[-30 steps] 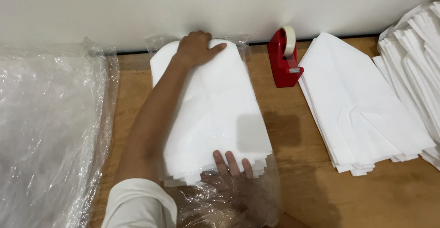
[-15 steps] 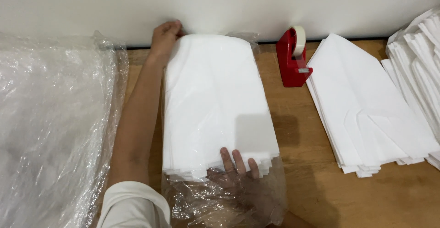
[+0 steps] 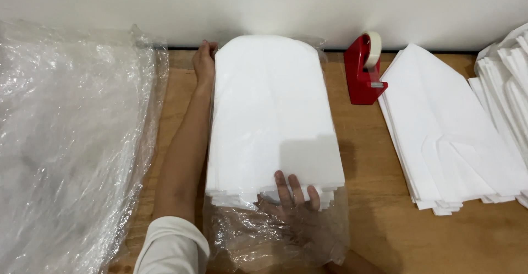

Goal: The person stacks folded white garments on a wooden table, places them into a clear plastic bag, and seals the bag by folding and pressing the edges. The person then lifts and repositions the wrapped stack on the table.

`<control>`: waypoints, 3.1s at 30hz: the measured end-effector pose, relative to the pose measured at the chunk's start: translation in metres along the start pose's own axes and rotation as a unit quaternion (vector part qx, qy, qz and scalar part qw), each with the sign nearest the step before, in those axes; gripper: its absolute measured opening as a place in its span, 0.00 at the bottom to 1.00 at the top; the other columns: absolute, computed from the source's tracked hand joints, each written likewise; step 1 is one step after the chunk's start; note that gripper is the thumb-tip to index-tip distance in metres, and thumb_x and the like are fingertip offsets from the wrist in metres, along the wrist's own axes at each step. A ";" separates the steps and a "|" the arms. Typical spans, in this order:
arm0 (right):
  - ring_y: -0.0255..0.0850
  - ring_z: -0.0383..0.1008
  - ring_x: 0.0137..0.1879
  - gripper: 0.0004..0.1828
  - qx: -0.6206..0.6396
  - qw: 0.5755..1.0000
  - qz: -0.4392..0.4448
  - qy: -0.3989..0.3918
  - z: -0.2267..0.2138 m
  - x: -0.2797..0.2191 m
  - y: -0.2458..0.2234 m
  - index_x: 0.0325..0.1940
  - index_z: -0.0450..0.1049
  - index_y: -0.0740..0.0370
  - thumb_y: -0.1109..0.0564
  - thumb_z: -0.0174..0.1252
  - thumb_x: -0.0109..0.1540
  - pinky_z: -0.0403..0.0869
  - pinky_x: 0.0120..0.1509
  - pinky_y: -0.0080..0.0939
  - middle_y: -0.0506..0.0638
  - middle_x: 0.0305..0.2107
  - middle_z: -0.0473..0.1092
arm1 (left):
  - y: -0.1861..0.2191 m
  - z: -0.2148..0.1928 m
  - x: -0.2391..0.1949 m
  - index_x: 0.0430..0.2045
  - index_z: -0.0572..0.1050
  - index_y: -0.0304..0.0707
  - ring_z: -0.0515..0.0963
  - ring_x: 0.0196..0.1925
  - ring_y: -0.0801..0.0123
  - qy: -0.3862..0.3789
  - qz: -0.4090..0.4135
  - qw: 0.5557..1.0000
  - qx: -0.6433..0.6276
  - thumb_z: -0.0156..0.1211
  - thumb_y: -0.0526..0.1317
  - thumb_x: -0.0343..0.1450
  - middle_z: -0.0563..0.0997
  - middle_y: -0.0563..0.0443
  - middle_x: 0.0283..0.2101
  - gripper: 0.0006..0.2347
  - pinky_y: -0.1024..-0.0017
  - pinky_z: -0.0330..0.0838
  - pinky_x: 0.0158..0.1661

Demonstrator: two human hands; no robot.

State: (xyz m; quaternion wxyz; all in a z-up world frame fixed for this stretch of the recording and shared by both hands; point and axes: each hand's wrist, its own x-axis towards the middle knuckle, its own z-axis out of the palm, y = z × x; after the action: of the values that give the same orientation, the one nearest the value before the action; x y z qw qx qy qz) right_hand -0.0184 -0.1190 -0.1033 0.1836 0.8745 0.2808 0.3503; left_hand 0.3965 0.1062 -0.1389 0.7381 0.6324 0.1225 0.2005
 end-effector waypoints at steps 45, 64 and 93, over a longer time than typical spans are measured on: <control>0.45 0.54 0.60 0.31 -0.064 0.991 0.047 0.106 0.084 0.067 0.051 0.60 0.39 0.29 0.30 0.32 0.53 0.50 0.58 0.56 0.48 0.57 0.53 | 0.185 0.017 -0.190 0.44 0.64 0.33 0.65 0.49 0.42 -0.474 0.412 0.668 0.398 0.53 0.54 0.60 0.65 0.30 0.47 0.25 0.50 0.61 0.45; 0.49 0.54 0.60 0.27 -0.043 0.979 0.018 0.200 0.046 0.078 0.049 0.62 0.39 0.28 0.32 0.27 0.58 0.56 0.52 0.53 0.46 0.58 0.51 | 0.154 -0.040 -0.380 0.10 0.66 0.35 0.61 0.17 0.60 -0.204 0.736 0.566 0.311 0.41 0.29 0.61 0.64 0.45 0.17 0.08 0.70 0.57 0.19; 0.47 0.52 0.60 0.23 -0.037 0.953 0.059 0.295 0.079 0.103 0.046 0.60 0.39 0.21 0.36 0.29 0.60 0.47 0.57 0.53 0.44 0.57 0.54 | 0.155 -0.083 -0.365 0.15 0.71 0.34 0.66 0.21 0.65 -0.121 0.728 0.534 0.413 0.50 0.34 0.59 0.65 0.48 0.20 0.03 0.73 0.64 0.25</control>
State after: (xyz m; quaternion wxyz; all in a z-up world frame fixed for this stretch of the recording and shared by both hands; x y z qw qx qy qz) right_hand 0.1160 -0.1009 -0.0811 0.1038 0.7400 0.2570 0.6128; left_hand 0.0137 0.0334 -0.0267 0.0017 0.7559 -0.4010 0.5175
